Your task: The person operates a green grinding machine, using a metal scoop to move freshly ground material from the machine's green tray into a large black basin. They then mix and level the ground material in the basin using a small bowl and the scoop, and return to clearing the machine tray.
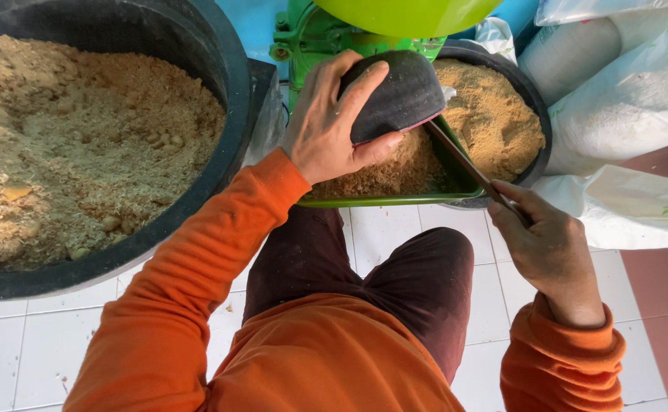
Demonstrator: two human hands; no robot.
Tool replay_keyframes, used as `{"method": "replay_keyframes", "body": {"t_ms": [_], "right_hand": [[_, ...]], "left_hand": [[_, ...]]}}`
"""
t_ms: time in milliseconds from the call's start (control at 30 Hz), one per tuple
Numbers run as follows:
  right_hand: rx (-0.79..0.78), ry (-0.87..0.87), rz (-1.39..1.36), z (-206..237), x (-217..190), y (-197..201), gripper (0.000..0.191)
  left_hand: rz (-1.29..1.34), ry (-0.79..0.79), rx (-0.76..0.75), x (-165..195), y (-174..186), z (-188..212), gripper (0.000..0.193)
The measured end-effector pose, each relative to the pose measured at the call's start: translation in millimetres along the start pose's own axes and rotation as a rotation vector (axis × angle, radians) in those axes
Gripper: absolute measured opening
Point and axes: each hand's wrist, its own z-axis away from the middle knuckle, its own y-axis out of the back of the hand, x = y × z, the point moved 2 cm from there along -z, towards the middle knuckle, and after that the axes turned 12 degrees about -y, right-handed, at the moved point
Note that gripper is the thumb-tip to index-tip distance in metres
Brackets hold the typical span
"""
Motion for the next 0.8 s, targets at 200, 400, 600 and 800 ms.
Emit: {"method": "replay_keyframes", "body": {"t_ms": [200,400,600,800], "right_hand": [[0.004,-0.058,0.036,3.6,5.1,0.0,0.033],[0.040,-0.017,0.035,8.1,7.5,-0.1,0.033],[0.037,-0.002,0.018,13.1,7.6,-2.1,0.030],[0.027,0.040,0.055,17.7,1.2,-2.4,0.030]], "left_hand": [[0.027,-0.004,0.011,-3.1,4.1,-0.7,0.084],[0.021,-0.047,-0.003,-5.4,7.7,-2.1,0.087],[0.053,-0.134,-0.010,1.1,15.1,-3.1,0.092],[0.059,-0.180,-0.023,4.6,18.7,-0.3,0.091]]}}
